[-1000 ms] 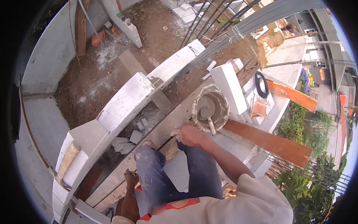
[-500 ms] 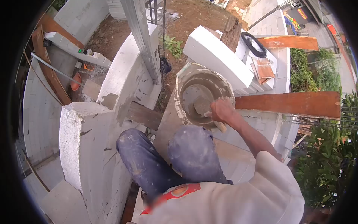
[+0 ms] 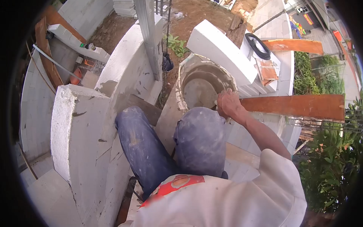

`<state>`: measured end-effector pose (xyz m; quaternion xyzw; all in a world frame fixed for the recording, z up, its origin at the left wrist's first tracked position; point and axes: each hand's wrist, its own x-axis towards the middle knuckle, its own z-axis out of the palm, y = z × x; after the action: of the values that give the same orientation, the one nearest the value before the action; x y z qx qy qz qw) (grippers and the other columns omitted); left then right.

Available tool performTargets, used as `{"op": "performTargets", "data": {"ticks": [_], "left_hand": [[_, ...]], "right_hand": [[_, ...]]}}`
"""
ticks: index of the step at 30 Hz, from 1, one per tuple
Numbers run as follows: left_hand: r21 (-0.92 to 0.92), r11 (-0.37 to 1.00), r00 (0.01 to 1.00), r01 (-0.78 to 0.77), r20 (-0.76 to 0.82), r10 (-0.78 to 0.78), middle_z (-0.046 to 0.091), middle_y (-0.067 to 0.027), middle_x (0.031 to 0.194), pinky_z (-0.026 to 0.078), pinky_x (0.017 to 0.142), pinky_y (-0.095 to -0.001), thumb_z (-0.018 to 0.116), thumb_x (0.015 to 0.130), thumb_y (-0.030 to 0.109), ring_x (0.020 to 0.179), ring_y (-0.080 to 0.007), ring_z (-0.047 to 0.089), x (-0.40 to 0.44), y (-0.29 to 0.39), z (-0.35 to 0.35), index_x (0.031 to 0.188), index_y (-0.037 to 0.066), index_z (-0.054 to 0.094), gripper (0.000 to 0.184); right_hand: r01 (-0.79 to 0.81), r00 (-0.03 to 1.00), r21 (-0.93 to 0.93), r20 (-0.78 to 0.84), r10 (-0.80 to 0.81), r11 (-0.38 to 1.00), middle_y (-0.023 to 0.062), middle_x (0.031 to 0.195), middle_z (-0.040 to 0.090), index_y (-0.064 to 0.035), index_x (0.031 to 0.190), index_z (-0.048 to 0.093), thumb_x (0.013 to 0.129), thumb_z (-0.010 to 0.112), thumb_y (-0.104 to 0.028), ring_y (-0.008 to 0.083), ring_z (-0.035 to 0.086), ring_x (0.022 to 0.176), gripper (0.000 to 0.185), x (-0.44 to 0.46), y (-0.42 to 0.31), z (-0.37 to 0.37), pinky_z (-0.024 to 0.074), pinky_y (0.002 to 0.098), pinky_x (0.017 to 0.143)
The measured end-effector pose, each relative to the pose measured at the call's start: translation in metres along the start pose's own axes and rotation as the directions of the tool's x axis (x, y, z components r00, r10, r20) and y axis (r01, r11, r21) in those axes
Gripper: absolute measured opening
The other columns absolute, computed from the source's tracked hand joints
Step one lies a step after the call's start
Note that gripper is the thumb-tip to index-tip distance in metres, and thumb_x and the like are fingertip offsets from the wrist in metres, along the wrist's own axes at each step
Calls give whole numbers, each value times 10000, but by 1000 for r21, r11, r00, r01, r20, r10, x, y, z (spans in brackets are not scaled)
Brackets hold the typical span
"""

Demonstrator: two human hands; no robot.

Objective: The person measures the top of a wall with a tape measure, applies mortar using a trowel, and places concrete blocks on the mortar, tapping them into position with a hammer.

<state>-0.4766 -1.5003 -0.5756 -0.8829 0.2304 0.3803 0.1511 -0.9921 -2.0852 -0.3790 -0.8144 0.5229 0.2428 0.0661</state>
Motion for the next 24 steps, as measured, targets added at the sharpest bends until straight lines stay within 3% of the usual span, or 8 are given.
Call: {"op": "performTargets", "data": {"ticks": [2, 6, 14, 17, 19, 21, 23, 24], "left_hand": [[-6, 1000, 1000, 4, 4, -4, 629, -241, 1271, 569, 930, -513, 748, 893, 237, 1136, -374, 655, -1, -3, 4, 1399, -77, 506, 642], [-18, 1000, 1000, 9, 2, -9, 626, -240, 1274, 560, 947, -515, 760, 888, 213, 1139, -378, 651, 1, -2, 5, 1388, -65, 515, 622], [-76, 997, 998, -26, 57, 30, 620, -237, 1279, 543, 982, -519, 785, 879, 164, 1145, -387, 644, 26, 12, -47, 1366, -40, 531, 586], [-130, 990, 991, -49, 114, 64, 618, -236, 1282, 537, 995, -521, 794, 876, 146, 1148, -390, 642, 44, 20, -86, 1358, -31, 537, 575], [-190, 978, 984, -83, 142, 111, 617, -235, 1283, 533, 1003, -522, 800, 873, 133, 1149, -393, 640, 60, 20, -113, 1353, -25, 541, 568], [-260, 943, 970, -210, 64, 234, 615, -234, 1284, 528, 1012, -523, 807, 871, 121, 1151, -395, 638, 67, 35, -139, 1347, -19, 545, 561], [-265, 813, 854, -518, -203, 478, 703, -141, 973, 557, 816, -384, 633, 1014, 197, 911, -222, 682, 52, 82, -173, 1207, -3, 663, 280], [-263, 813, 854, -519, -201, 480, 703, -141, 973, 557, 816, -384, 633, 1014, 197, 911, -222, 682, 38, 118, -195, 1207, -3, 663, 280]], "right_hand": [[-51, 988, -13, -149, 49, 999, 195, 972, 731, 6, 1108, 702, 1058, 521, -211, 375, 713, 928, 287, -9, 5, -18, 575, 489, 757], [-5, 978, -151, 207, 37, 988, 164, 959, 705, 22, 1185, 636, 1077, 466, -121, 328, 750, 812, 247, -20, 7, -77, 577, 439, 598], [-27, 1000, -185, 0, 28, 982, 168, 942, 717, 16, 1191, 645, 974, 564, -60, 311, 768, 815, 244, -14, -23, -40, 608, 409, 637], [144, 988, -64, 60, -140, 988, 179, 923, 728, 12, 1134, 678, 916, 668, -102, 345, 767, 825, 246, -16, -34, -17, 618, 434, 682], [178, 952, 411, 157, -262, 894, 213, 904, 735, 12, 1064, 699, 870, 756, -177, 398, 755, 868, 276, -22, -28, -21, 614, 475, 725], [118, 944, 455, 225, -243, 883, 223, 906, 737, 12, 1045, 699, 864, 776, -219, 412, 741, 885, 304, -23, -9, -28, 600, 483, 752], [53, 928, 489, 298, -224, 871, 233, 908, 739, 12, 1026, 698, 859, 796, -262, 426, 726, 902, 336, -34, 12, -37, 586, 492, 779], [43, 944, 617, 232, -234, 785, 225, 913, 740, 12, 1044, 703, 870, 804, -283, 401, 718, 882, 356, -44, 23, -42, 572, 473, 782]]}}
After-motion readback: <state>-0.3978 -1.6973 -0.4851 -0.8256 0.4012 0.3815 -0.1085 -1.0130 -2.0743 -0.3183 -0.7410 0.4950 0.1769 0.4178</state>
